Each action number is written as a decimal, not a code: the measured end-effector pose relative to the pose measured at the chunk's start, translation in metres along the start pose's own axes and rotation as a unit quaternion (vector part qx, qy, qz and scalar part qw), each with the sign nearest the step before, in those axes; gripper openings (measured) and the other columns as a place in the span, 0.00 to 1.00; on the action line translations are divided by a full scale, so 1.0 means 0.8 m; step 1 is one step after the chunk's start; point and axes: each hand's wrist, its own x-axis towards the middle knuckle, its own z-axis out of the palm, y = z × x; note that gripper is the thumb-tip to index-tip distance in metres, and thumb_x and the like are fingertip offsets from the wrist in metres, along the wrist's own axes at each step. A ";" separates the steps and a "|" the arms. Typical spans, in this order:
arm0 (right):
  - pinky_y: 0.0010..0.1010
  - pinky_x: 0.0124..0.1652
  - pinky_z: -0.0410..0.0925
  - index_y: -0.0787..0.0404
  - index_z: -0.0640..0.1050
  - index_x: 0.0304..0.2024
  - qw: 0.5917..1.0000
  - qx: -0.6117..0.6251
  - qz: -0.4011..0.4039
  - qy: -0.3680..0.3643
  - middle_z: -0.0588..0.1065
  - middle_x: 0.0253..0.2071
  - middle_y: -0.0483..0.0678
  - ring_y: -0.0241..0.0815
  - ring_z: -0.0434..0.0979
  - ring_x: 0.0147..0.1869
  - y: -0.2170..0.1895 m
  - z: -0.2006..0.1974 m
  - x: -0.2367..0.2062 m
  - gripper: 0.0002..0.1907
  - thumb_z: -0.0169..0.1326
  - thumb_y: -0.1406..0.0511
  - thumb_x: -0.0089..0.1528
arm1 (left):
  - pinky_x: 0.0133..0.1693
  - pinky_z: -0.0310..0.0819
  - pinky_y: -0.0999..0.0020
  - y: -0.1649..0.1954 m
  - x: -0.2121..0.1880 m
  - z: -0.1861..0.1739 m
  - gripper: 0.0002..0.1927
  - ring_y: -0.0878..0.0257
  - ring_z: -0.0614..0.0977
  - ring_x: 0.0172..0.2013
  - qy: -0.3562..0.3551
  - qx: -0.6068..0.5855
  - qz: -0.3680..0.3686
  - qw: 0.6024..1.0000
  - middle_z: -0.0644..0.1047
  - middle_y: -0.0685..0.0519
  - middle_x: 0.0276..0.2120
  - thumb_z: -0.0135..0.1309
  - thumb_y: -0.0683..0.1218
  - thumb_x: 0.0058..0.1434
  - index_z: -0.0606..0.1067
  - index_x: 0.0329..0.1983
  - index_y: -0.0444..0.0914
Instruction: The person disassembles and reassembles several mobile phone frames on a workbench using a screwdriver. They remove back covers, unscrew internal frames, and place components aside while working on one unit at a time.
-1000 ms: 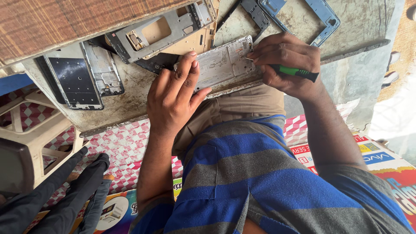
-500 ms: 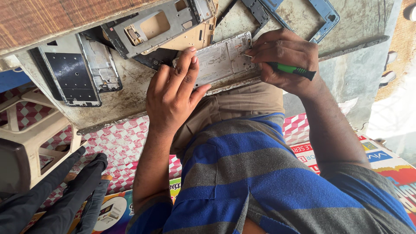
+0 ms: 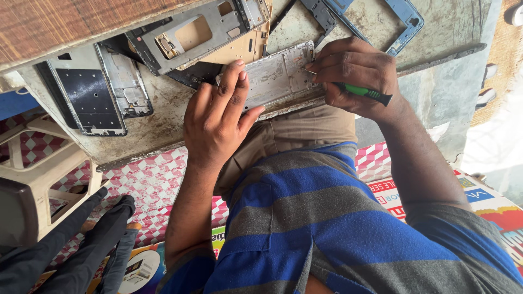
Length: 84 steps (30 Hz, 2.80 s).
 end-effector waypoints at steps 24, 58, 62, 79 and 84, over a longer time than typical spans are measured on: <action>0.36 0.55 0.77 0.65 0.81 0.43 0.994 -0.101 -0.029 0.018 0.81 0.50 0.52 0.50 0.82 0.58 -0.028 0.012 -0.007 0.12 0.65 0.76 0.57 | 0.46 0.74 0.65 -0.003 -0.004 0.004 0.40 0.60 0.74 0.40 0.002 -0.002 -0.001 1.000 0.71 0.55 0.68 0.73 0.53 0.61 0.68 0.71 0.37; 0.36 0.55 0.78 0.65 0.80 0.44 0.994 -0.096 -0.011 0.045 0.81 0.49 0.53 0.51 0.83 0.57 -0.028 0.019 -0.009 0.13 0.62 0.78 0.58 | 0.44 0.74 0.65 -0.003 0.000 0.003 0.38 0.59 0.75 0.41 -0.001 0.002 0.009 1.000 0.72 0.55 0.67 0.73 0.53 0.59 0.71 0.68 0.36; 0.35 0.53 0.77 0.65 0.80 0.44 0.991 -0.124 -0.005 0.056 0.81 0.50 0.53 0.50 0.83 0.56 -0.031 0.022 -0.011 0.14 0.61 0.79 0.56 | 0.45 0.74 0.65 -0.002 0.001 0.001 0.38 0.59 0.74 0.40 -0.010 -0.003 0.005 1.000 0.72 0.55 0.67 0.73 0.53 0.58 0.72 0.67 0.36; 0.40 0.55 0.77 0.66 0.79 0.44 0.996 -0.061 -0.003 0.062 0.81 0.50 0.55 0.54 0.82 0.57 -0.028 0.017 -0.009 0.10 0.60 0.76 0.60 | 0.44 0.73 0.65 0.000 0.000 0.003 0.42 0.59 0.75 0.41 0.013 -0.002 0.003 1.000 0.73 0.54 0.66 0.74 0.53 0.58 0.69 0.70 0.36; 0.39 0.55 0.77 0.66 0.80 0.43 0.995 -0.080 -0.007 0.059 0.81 0.50 0.55 0.53 0.82 0.57 -0.029 0.019 -0.006 0.11 0.62 0.77 0.58 | 0.44 0.74 0.65 -0.002 0.001 0.004 0.40 0.58 0.76 0.41 0.006 0.002 0.006 1.000 0.72 0.54 0.67 0.73 0.54 0.59 0.69 0.70 0.36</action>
